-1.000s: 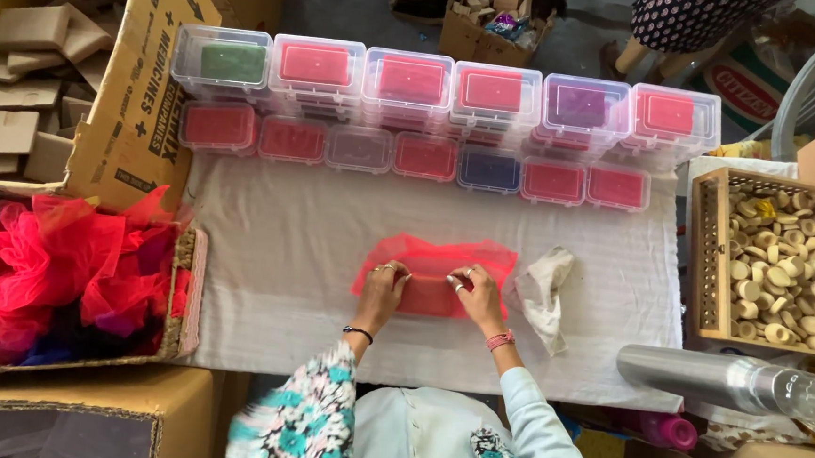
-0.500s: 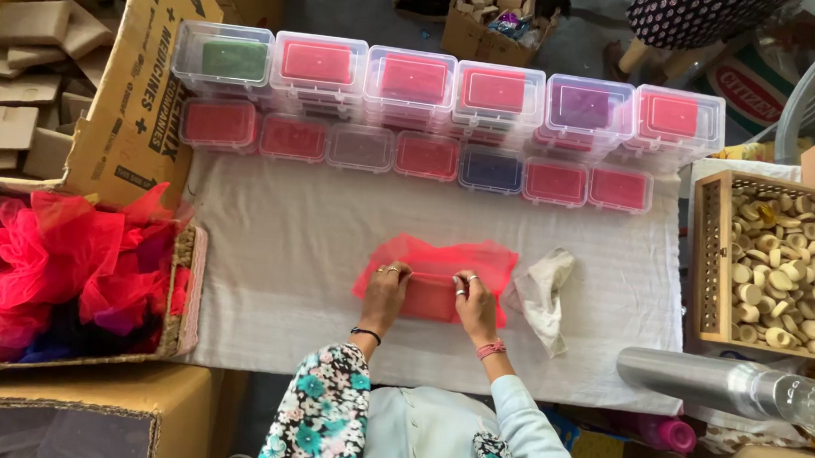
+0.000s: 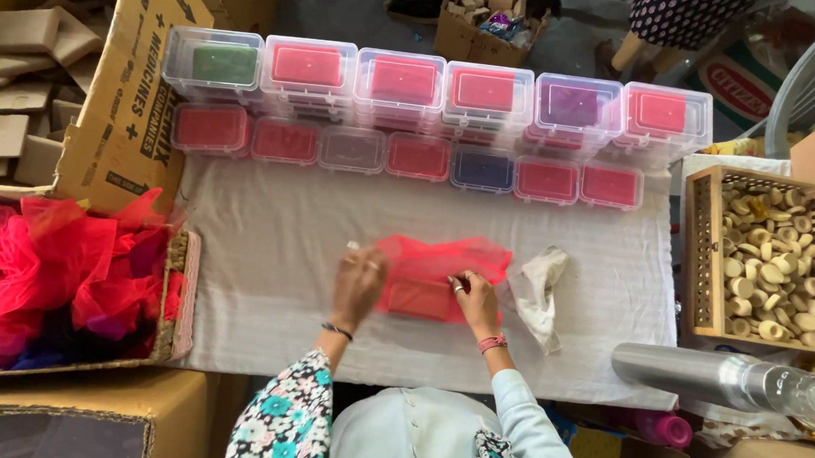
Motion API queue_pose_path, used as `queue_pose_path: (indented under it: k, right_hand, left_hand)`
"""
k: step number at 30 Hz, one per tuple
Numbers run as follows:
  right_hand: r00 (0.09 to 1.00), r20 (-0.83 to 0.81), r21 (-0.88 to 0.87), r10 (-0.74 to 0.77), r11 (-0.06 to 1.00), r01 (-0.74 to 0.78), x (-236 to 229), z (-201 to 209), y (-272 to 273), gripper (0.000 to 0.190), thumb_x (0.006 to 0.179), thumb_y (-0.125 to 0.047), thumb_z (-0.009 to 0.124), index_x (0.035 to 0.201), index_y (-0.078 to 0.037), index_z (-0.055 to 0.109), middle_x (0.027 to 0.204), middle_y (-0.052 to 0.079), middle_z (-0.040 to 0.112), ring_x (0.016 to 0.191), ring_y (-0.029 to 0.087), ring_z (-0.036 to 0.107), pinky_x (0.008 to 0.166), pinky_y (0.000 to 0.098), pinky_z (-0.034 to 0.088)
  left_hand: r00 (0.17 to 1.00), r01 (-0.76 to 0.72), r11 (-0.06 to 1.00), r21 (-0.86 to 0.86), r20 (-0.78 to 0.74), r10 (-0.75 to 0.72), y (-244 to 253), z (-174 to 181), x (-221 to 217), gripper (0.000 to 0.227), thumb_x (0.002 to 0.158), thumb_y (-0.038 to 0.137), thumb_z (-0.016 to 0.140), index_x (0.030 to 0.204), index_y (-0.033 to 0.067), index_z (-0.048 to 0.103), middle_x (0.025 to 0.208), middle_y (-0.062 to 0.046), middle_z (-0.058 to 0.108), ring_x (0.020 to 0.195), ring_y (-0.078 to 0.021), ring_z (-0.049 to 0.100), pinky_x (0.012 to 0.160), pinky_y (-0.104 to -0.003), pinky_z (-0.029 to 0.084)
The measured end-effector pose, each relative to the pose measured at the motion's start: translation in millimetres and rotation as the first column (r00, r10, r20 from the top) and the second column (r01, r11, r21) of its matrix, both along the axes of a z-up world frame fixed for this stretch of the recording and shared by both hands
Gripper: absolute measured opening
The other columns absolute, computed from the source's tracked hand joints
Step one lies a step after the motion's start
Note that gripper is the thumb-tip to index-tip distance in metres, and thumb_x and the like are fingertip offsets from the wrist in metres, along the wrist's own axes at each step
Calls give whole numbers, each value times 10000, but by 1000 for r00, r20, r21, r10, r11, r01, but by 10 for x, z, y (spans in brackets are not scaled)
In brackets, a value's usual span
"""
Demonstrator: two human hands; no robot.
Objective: The recorder wraps small rectangular cardboard pieces in pink mesh fabric and places them into clear plastic containers.
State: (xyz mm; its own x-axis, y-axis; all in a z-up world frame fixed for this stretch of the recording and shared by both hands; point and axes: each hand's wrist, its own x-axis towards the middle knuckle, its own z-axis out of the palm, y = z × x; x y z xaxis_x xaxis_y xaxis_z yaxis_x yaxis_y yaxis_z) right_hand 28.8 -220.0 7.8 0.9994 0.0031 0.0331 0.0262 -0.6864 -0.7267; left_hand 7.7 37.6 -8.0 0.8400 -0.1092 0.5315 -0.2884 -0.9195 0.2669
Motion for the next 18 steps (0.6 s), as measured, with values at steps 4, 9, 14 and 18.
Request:
queue_pose_path:
  k: [4,9,14,18]
  right_hand:
    - [999,-35,-1,5,1000,-5,51,-65,-31,202,892,-245,751,893,-44,734,860,125,750,783,288,728,691,398,558]
    - [998,56,-314,-39,948,54,105,9,-189,179,918,-251,758,1028,-111,745,1087,90,706,1044,287,672,893,422,537]
    - [952,293,-357,91,934,21,317,601,-25,745,691,-325,864,1327,-4,646,1404,210,484,1265,433,466,1023,589,346]
    - [963,-43,-590,267,771,-240,578,558,172,635,655,-365,891,1180,-99,655,1560,238,392,1404,421,326,1129,623,184]
  left_hand:
    - [882,381,916,-126,-248,-401,-376,200,-271,353,975,152,689,1325,123,654,1336,-61,662,1316,-240,577,1244,-456,381]
    - [802,277,955,-107,-522,-291,-540,521,-289,832,746,237,820,1466,25,458,1461,-138,506,1363,-316,452,1149,-477,330]
    - [811,242,970,-27,-543,-217,-613,396,-212,826,670,157,873,1417,87,528,1426,-77,544,1337,-285,482,1163,-488,309]
    - [832,217,976,-3,-522,-187,-657,399,-146,816,588,127,918,1331,97,581,1325,-71,578,1261,-277,520,1178,-555,280]
